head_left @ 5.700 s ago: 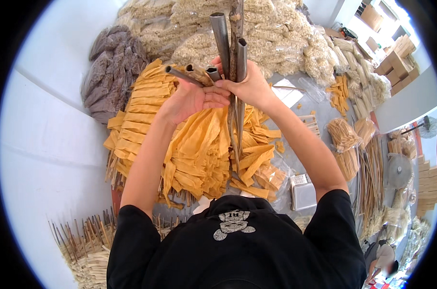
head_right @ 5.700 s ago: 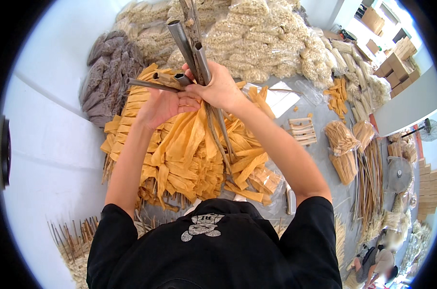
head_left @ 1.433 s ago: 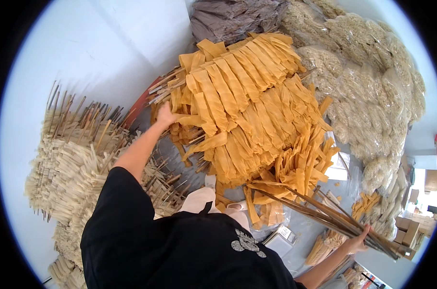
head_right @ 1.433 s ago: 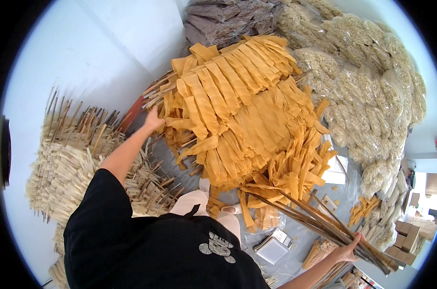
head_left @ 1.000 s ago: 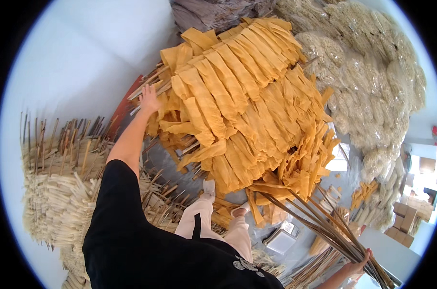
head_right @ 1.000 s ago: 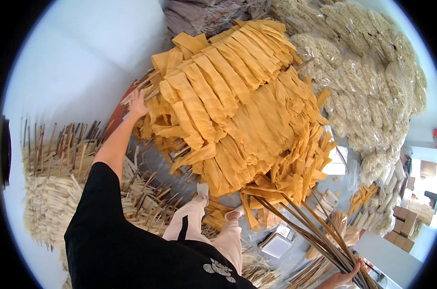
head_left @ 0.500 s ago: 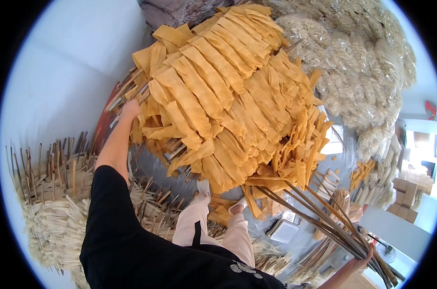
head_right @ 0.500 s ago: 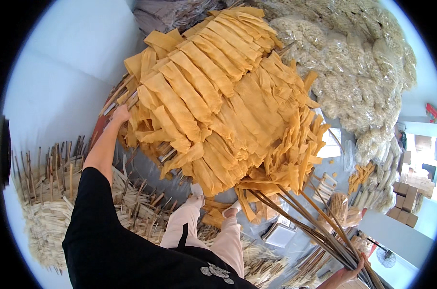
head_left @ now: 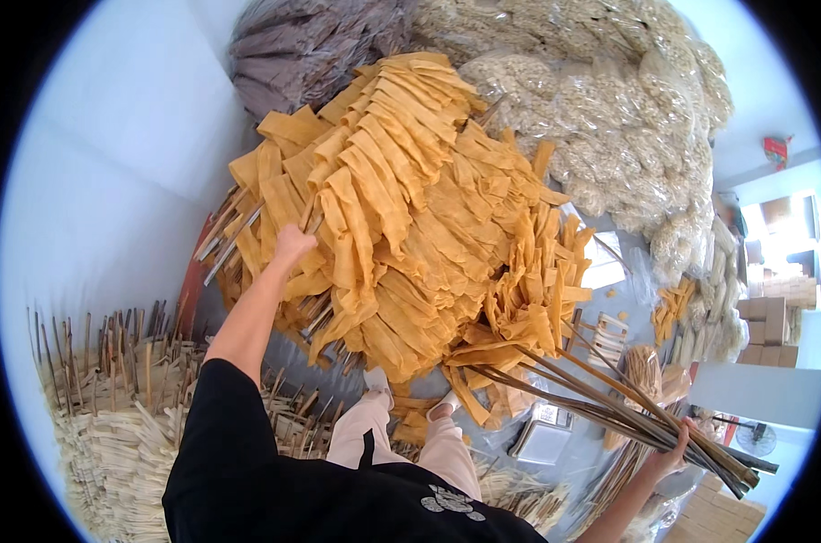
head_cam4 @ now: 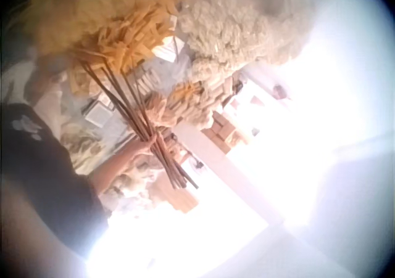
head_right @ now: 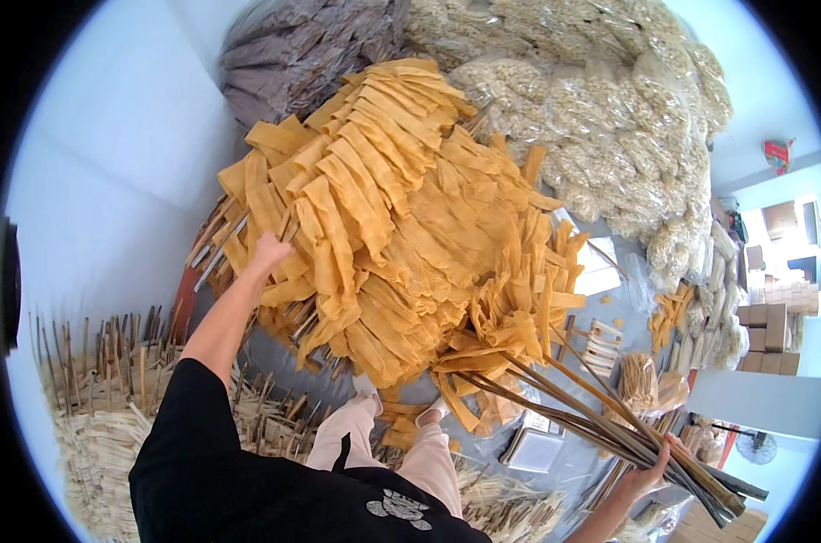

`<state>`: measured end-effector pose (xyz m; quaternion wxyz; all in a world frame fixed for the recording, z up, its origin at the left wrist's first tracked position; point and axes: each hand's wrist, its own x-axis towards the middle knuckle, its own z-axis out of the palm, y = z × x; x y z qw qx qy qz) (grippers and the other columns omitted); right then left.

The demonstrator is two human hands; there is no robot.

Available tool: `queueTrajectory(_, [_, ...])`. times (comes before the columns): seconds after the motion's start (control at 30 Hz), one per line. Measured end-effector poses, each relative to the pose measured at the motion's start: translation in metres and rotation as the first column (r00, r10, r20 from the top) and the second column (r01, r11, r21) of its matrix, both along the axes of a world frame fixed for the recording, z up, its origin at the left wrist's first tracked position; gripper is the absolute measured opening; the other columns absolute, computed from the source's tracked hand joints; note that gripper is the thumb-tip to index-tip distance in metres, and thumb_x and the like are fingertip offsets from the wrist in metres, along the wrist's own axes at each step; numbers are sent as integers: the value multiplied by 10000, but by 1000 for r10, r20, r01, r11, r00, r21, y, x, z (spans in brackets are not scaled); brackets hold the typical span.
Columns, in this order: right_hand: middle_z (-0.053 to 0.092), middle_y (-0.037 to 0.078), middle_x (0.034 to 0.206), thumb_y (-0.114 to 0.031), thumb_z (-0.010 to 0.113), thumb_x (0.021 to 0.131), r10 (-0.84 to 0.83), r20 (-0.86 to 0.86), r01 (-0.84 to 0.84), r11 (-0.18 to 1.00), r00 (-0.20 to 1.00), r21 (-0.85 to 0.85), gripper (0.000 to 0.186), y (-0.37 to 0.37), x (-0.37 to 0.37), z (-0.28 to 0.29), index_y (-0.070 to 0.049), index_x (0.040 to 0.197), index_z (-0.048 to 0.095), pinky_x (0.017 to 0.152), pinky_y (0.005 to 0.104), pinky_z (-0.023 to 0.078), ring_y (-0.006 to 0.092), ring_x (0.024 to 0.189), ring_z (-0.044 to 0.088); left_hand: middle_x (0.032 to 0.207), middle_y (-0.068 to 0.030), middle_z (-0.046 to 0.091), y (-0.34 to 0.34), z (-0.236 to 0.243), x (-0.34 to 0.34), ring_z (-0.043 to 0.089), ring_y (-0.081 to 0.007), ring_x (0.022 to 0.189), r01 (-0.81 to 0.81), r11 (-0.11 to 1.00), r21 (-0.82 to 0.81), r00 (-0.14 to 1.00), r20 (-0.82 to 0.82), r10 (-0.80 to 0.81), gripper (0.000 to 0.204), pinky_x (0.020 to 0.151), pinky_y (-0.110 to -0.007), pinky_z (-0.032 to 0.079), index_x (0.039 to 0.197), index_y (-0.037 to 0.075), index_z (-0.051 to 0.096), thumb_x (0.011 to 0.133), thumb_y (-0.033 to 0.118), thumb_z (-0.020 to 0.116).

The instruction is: The person gathers strips of dried food product from a pile, places them into a clear plastic bag, weighs the bag on a digital scale, and later collects long poles used in the drying process.

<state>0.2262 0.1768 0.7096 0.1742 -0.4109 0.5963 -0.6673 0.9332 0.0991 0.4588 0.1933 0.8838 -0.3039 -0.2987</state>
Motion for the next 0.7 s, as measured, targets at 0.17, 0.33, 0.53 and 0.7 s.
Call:
queueTrajectory(0.17, [552,82,906,11,572,736,64,-56,-69,993,996,-96,270,6,22,6,-38,978,460,886,346,379,179,892,515,826,-238,606,51,18,-21,588,-355,831,43,998,-54,996,77,-38,298,707,-383,458,871,-25,601,622,134,565])
queueTrajectory(0.33, [558,80,896,3,617,700,48,-83,-57,992,995,-109,271,12,-5,-2,-44,935,489,864,340,394,180,879,519,836,-236,603,90,72,-54,572,-369,854,135,991,24,978,160,-137,286,731,-391,446,884,-16,591,619,78,534])
queueTrajectory(0.53, [550,78,886,27,594,712,61,-47,-66,989,997,-129,262,13,-20,-1,-43,937,481,858,333,391,172,861,512,829,-236,589,128,116,-133,556,-392,829,257,966,-41,947,212,-243,282,715,-411,442,876,-11,565,609,70,527])
queueTrajectory(0.7, [543,79,880,50,594,718,73,26,-67,981,997,-185,320,23,-33,0,-43,991,456,889,357,371,185,875,511,762,-213,593,157,113,-206,587,-351,762,476,878,48,878,22,-478,314,652,-410,457,887,-19,555,591,82,570])
